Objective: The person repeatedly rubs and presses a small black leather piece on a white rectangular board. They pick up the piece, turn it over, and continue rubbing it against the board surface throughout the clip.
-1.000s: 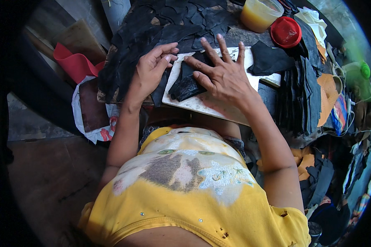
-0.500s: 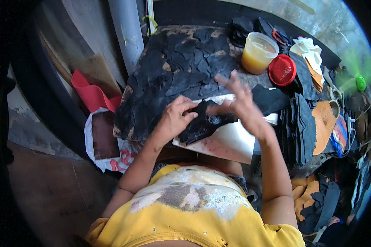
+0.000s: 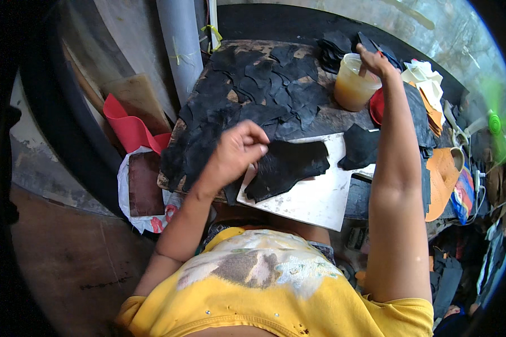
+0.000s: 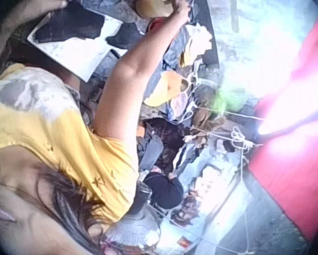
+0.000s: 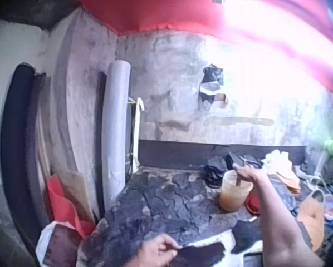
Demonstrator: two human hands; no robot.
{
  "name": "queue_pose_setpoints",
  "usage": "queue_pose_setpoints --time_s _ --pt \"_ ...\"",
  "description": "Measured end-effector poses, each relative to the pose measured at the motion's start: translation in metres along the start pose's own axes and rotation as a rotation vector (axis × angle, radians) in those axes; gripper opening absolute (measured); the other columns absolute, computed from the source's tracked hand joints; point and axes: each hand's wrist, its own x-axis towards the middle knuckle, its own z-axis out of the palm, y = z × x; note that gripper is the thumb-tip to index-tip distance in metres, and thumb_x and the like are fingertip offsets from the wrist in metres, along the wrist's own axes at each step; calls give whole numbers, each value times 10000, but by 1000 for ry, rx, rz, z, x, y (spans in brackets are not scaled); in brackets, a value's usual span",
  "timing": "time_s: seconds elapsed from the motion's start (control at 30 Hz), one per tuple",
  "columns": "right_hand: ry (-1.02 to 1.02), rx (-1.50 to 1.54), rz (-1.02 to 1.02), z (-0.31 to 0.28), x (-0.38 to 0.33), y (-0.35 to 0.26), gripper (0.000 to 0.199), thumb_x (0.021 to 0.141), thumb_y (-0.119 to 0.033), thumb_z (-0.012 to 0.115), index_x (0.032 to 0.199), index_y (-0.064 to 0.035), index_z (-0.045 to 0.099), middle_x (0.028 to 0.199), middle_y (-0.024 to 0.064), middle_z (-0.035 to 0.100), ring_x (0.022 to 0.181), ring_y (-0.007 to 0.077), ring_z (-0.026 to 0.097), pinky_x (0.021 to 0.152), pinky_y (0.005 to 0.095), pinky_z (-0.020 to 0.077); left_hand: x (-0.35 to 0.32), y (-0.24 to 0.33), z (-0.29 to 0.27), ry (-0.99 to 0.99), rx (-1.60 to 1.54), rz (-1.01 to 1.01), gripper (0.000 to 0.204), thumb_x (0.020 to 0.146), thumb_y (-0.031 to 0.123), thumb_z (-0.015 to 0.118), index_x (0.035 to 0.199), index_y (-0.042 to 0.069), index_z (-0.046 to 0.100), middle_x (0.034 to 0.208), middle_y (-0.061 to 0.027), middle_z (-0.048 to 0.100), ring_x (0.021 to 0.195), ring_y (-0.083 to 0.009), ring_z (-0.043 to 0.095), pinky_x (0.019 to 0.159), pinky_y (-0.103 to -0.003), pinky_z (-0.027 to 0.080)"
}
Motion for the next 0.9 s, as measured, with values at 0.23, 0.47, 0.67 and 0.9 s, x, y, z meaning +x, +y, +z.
queue_pose_setpoints --time_s 0.23,0.47,0.67,0.9 --pt "293 172 23 20 -124 5 726 964 -637 256 1044 -100 739 1412 215 489 1352 445 390 1083 694 204 144 -19 -82 228 -330 215 248 873 58 658 1103 42 569 826 -34 601 694 -146 599 595 -278 519" --pt "420 182 -496 103 -301 -53 352 873 -254 643 1220 -204 671 1493 189 385 1434 419 256 1123 636 177 226 -109 -150 448 141 -16 458 715 -29 485 1144 -66 642 1074 -166 671 1003 -278 634 874 -321 467" --pt "342 77 -426 140 -329 -67 511 906 -382 570 1387 -213 549 1584 197 232 1489 413 116 1136 645 19 213 -111 -150 515 779 241 416 792 -1 534 1177 40 686 1029 -174 710 979 -250 670 830 -313 497" --pt "384 -40 -400 145 -359 -82 581 938 -372 500 1420 -48 479 1590 227 208 1498 414 82 1128 654 -16 238 -106 -153 418 374 96 326 949 166 561 1262 105 628 1312 -198 587 1097 -310 624 913 -417 498"
